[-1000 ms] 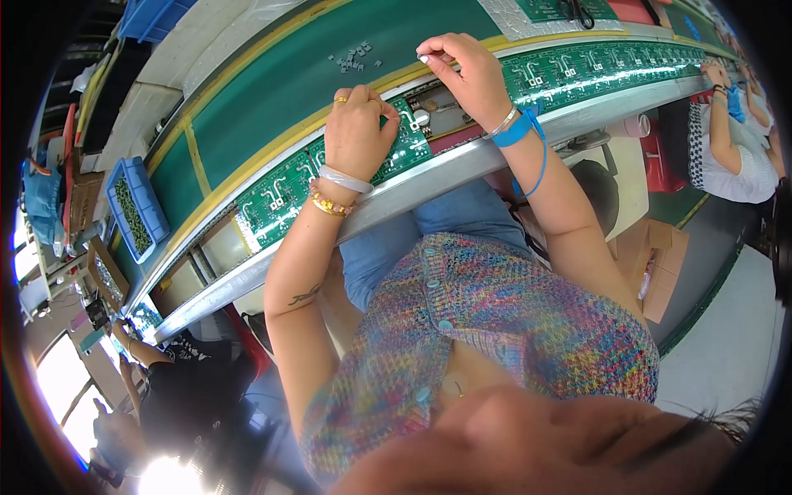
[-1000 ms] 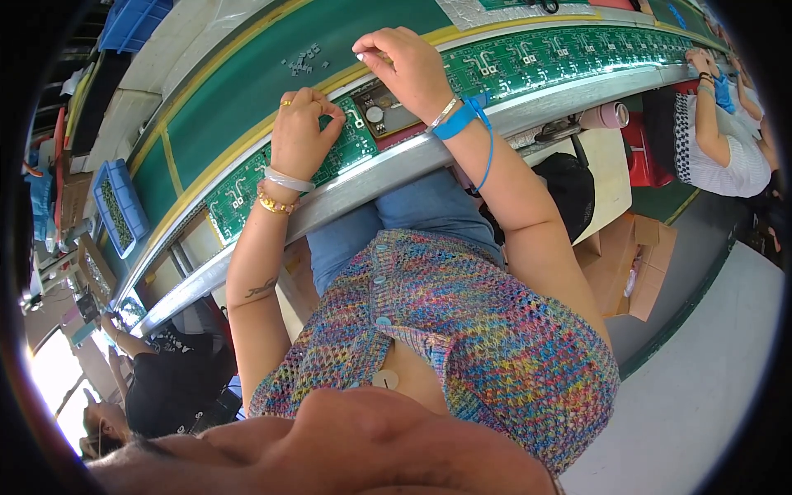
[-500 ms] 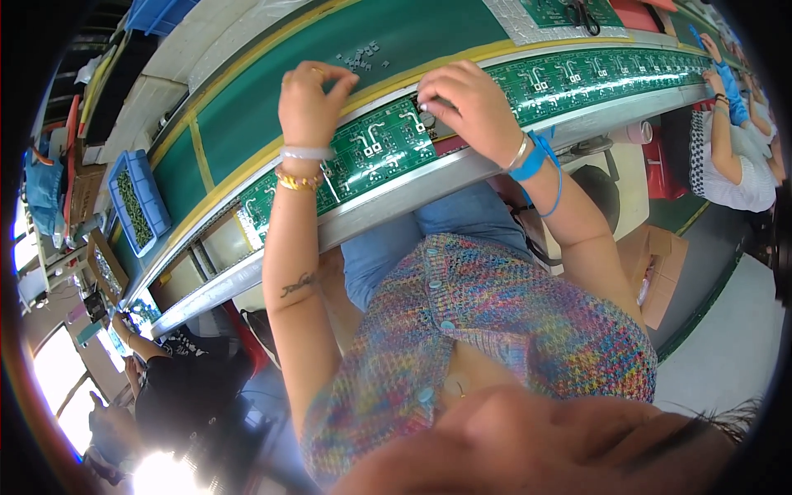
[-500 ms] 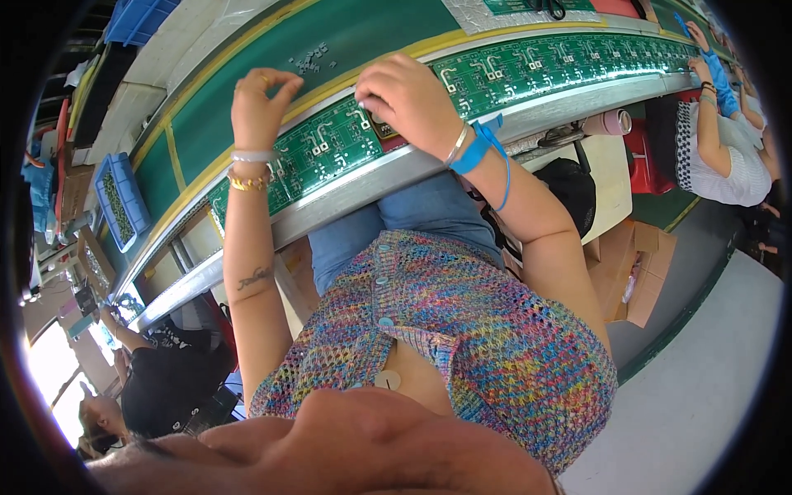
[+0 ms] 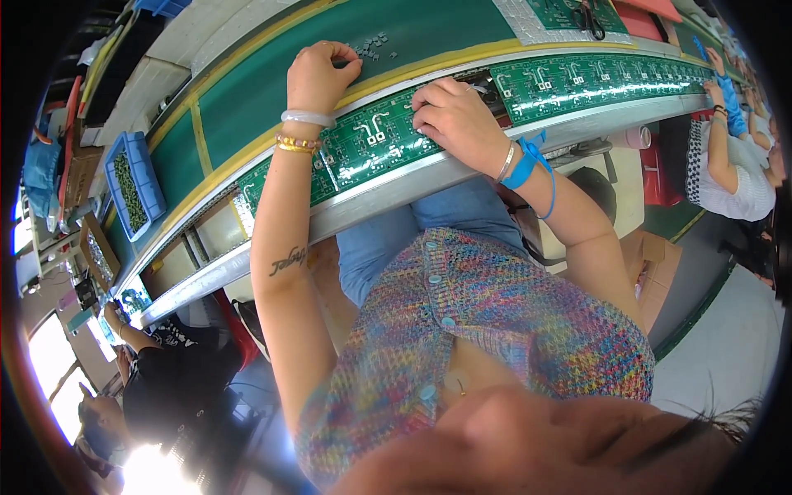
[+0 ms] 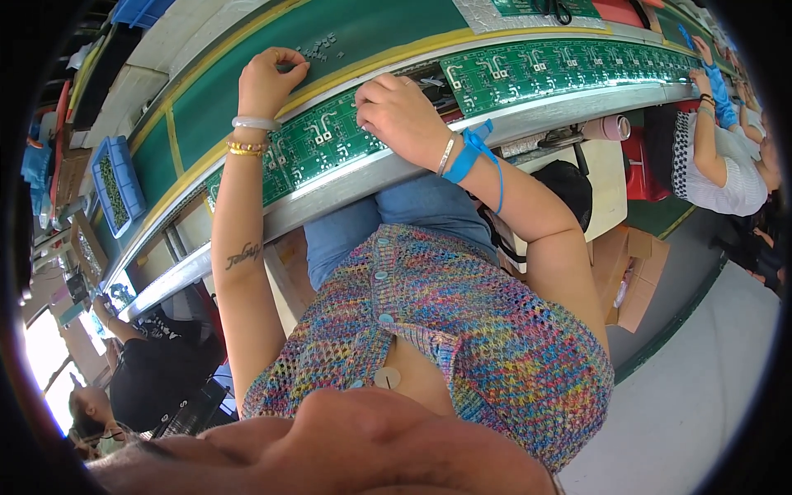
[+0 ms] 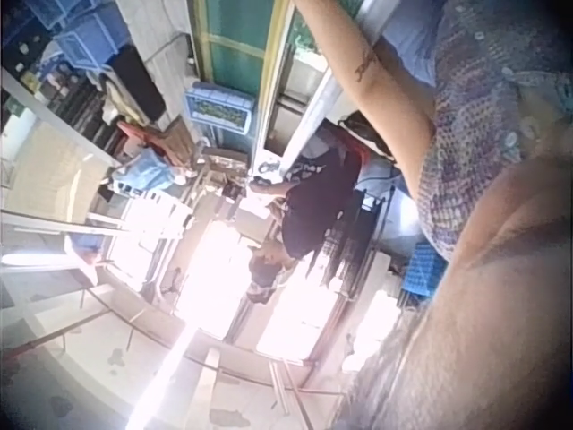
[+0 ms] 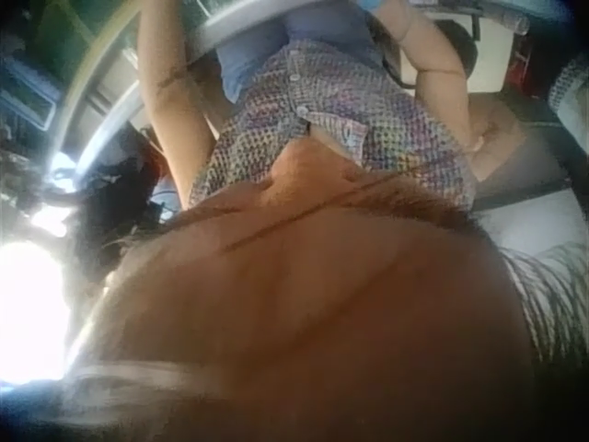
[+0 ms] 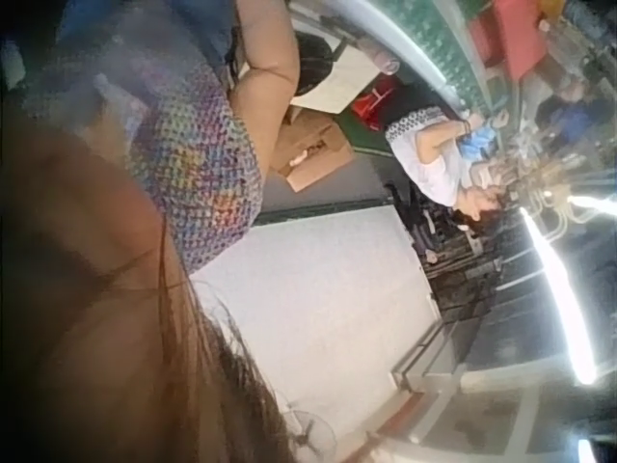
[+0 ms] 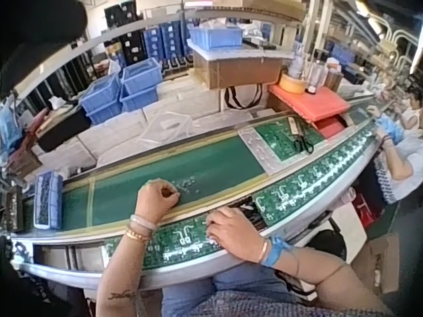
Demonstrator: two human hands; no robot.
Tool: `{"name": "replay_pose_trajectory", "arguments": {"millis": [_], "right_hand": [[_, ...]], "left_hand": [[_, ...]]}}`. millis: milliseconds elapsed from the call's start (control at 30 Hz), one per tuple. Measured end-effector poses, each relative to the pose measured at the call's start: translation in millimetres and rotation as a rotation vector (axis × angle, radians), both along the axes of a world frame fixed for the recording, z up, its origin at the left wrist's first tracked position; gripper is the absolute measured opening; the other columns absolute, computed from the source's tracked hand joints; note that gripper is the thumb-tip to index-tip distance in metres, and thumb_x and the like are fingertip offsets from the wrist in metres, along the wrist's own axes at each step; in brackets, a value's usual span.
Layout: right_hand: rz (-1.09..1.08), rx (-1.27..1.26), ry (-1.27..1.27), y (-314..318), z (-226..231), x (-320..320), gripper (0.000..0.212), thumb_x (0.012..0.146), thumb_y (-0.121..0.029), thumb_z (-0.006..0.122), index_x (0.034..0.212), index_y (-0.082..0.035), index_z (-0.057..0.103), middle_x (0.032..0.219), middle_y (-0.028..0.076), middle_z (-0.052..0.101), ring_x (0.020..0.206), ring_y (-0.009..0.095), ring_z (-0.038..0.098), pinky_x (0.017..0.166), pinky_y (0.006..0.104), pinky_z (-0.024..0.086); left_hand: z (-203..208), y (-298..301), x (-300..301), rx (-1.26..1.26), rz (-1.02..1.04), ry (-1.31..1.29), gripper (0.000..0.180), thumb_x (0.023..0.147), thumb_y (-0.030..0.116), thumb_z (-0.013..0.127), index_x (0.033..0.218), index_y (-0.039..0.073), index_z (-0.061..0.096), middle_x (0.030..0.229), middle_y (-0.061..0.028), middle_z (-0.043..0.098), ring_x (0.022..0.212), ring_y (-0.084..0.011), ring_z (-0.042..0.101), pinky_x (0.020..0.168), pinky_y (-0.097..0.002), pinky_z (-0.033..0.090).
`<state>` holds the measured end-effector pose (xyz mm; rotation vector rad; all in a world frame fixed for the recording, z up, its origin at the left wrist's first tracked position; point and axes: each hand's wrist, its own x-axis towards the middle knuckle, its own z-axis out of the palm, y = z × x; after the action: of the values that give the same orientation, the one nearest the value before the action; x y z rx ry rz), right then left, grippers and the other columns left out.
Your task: Assembling electronic components on a printed circuit board at a factory production line.
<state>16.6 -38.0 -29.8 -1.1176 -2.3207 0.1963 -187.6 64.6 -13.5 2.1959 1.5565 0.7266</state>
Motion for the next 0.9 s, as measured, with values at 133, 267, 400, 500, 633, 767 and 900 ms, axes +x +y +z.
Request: {"name": "replay_pose_trajectory", "arguments": {"millis": [133,267,400,500,633,767,900], "right_hand": [[-0.002,-0.009,-0.002,0,-2,-1,0.009,0.069,-0.01,0.068,0.075,-0.01,0.062,0.094,-0.001,0.057,0.094,0.019,0.051,0.08,0.0338,0.043],[0.015,-0.013,-0.025,0,3,-2,0.008,0.069,-0.01,0.068,0.076,-0.01,0.063,0.093,0.0,0.057,0.093,0.02,0.051,0.08,0.0342,0.043],[-0.036,-0.04,0.055,22,17,5,0.007,0.072,-0.01,0.067,0.079,-0.008,0.065,0.088,0.002,0.058,0.088,0.022,0.051,0.077,0.034,0.043],[-0.174,0.08,0.078,62,8,1,0.006,0.074,-0.014,0.066,0.078,-0.01,0.066,0.078,0.004,0.058,0.08,0.026,0.053,0.071,0.0368,0.046],[-0.282,0.13,0.046,87,-8,-15,0.006,0.076,-0.014,0.066,0.078,-0.009,0.063,0.075,0.004,0.057,0.076,0.026,0.052,0.068,0.0364,0.044],[-0.244,0.058,0.08,82,-13,-16,0.008,0.076,-0.015,0.066,0.079,-0.009,0.061,0.076,0.004,0.057,0.076,0.025,0.052,0.067,0.0359,0.044],[-0.227,0.021,0.172,80,-10,-15,0.009,0.078,-0.016,0.065,0.082,-0.009,0.06,0.074,0.003,0.059,0.074,0.024,0.053,0.066,0.0359,0.045]], "left_hand": [[14,-21,0,-0.058,-0.021,-0.143,0.011,0.074,0.017,0.068,0.079,0.007,0.069,0.074,-0.0064,0.068,0.066,-0.0184,0.066,0.066,-0.0287,0.052],[16,-40,-5,-0.116,-0.036,-0.194,0.011,0.076,0.014,0.068,0.082,0.006,0.069,0.074,-0.0076,0.068,0.067,-0.0172,0.066,0.065,-0.0263,0.052],[1,-59,-13,-0.142,-0.095,-0.266,0.012,0.076,0.011,0.068,0.085,0.003,0.07,0.072,-0.0089,0.067,0.066,-0.0173,0.066,0.065,-0.0272,0.051],[0,-67,-8,-0.29,-0.085,-0.294,0.013,0.073,0.009,0.071,0.084,0.003,0.069,0.073,-0.0101,0.067,0.066,-0.0207,0.065,0.064,-0.0292,0.051],[-12,-71,-4,-0.121,-0.179,-0.273,0.01,0.073,0.01,0.07,0.078,0.002,0.066,0.085,-0.0087,0.063,0.073,-0.0229,0.063,0.066,-0.0322,0.05],[-16,-75,-3,-0.029,-0.206,-0.142,0.007,0.07,0.007,0.069,0.075,0.003,0.066,0.092,-0.0092,0.058,0.084,-0.0279,0.057,0.073,-0.0378,0.047],[-12,-76,0,0.017,-0.215,-0.058,0.006,0.07,0.006,0.069,0.074,0.003,0.066,0.091,-0.0092,0.057,0.085,-0.0285,0.057,0.075,-0.0381,0.047]]}}
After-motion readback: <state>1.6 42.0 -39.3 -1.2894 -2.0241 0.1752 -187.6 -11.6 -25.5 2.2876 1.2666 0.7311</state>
